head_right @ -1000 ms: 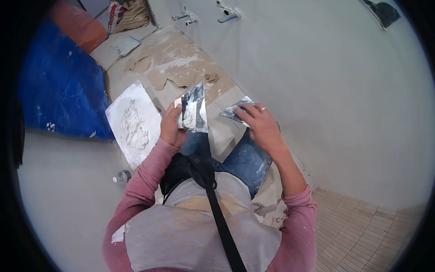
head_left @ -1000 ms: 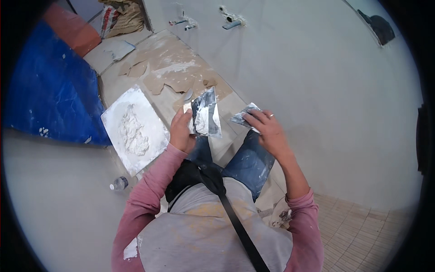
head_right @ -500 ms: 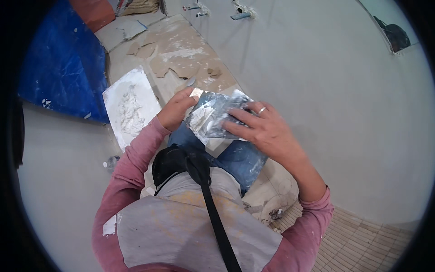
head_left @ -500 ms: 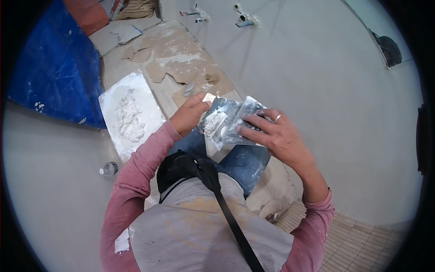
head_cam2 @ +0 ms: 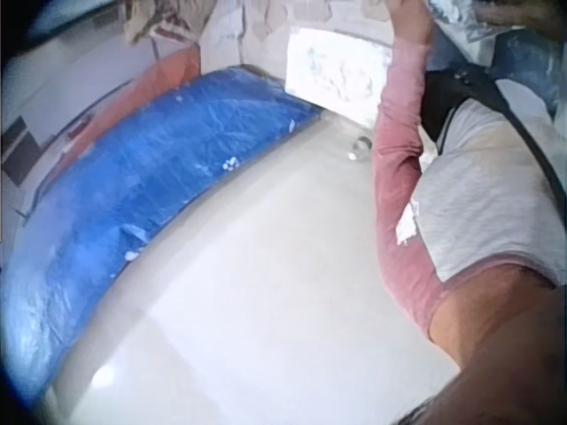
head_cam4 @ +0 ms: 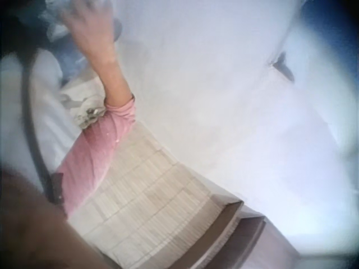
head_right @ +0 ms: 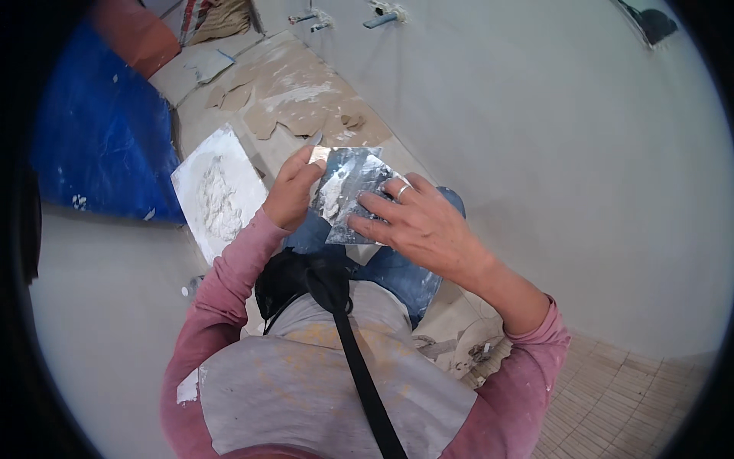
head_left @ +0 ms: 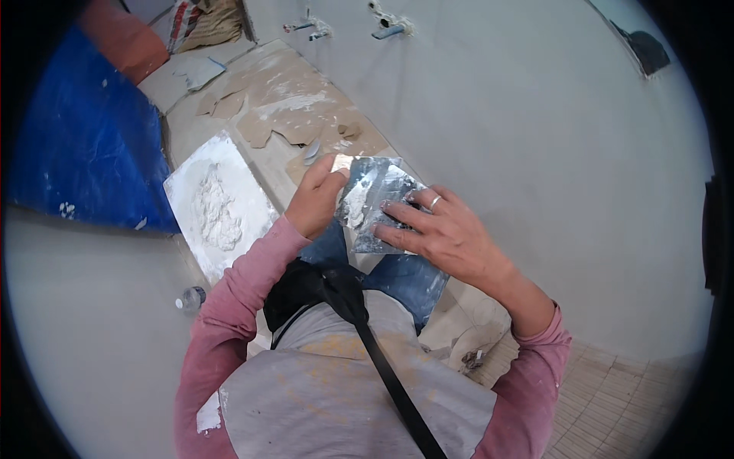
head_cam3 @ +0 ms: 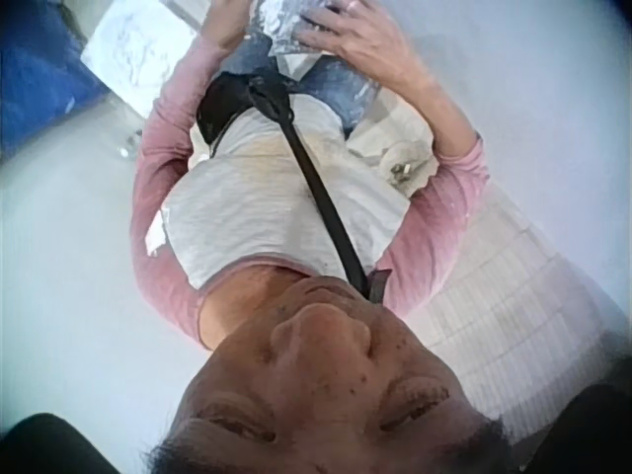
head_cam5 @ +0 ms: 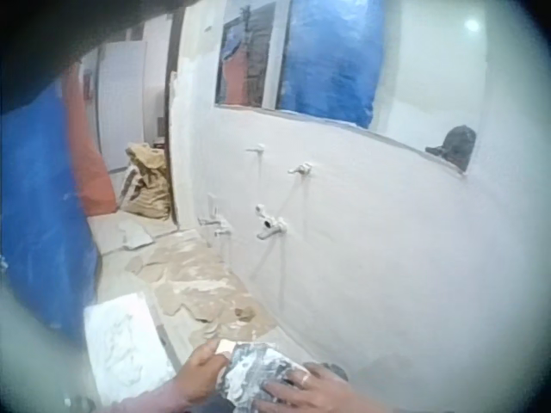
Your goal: The person loads joint compound onto putty knives, transfers it between the blades, and applies it onto the wall using a putty knife.
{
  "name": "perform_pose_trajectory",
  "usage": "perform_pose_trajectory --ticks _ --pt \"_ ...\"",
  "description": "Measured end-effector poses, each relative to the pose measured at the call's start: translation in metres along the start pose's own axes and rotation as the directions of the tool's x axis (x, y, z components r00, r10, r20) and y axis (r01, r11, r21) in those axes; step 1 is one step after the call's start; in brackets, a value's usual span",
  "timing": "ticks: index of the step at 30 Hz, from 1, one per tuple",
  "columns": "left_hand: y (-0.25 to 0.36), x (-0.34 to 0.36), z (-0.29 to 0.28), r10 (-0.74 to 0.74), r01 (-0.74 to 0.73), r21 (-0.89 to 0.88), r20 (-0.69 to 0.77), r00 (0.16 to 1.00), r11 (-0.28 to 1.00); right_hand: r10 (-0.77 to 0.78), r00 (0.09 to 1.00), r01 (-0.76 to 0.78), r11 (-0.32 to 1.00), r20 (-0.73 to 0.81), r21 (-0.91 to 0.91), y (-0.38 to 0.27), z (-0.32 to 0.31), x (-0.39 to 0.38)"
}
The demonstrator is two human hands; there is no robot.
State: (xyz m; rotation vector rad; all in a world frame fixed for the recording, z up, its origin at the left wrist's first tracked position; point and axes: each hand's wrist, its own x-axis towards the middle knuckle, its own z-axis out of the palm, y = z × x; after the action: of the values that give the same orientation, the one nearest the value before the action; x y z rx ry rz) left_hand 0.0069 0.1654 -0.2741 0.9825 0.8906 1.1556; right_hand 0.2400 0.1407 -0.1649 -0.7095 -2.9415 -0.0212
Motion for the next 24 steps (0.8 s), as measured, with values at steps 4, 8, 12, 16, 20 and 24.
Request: perform_pose_trajectory --ticks 4,8,12,16,20,24 --pt "-0.012 0.011 -0.019 0.030 -0.036 -0.019 -0.268 0.963 0.999 0.061 0.998 -0.061 0.998 -0.007 0.002 0.026 0.006 -0.021" --pt "0.034 0.008 -0.027 0.089 -0.142 -0.160 -0.303 0.949 0.977 0.308 0.898 -0.184 0.912 -0.316 0.366 0.066 0.022 -0.102" --pt "0.012 0.001 -0.041 -0.068 0.033 -0.102 -0.357 0.932 0.994 0.892 0.424 -0.041 0.190 -0.155 0.981 0.050 0.085 -0.173" --pt "-0.017 -0.007 -0.062 -0.181 0.194 -0.007 -0.395 0.901 0.981 0.989 0.149 0.554 -0.068 -0.018 0.829 0.053 0.197 -0.219" --pt "-0.022 -0.014 -0.067 -0.212 0.234 0.005 -0.401 0.891 0.972 0.965 -0.110 0.722 -0.087 0.238 0.686 0.052 0.299 -0.245" --pt "-0.030 -0.011 -0.063 -0.272 0.276 -0.036 -0.329 0.904 0.960 0.794 -0.273 0.822 -0.102 0.544 0.561 0.068 0.425 -0.261"
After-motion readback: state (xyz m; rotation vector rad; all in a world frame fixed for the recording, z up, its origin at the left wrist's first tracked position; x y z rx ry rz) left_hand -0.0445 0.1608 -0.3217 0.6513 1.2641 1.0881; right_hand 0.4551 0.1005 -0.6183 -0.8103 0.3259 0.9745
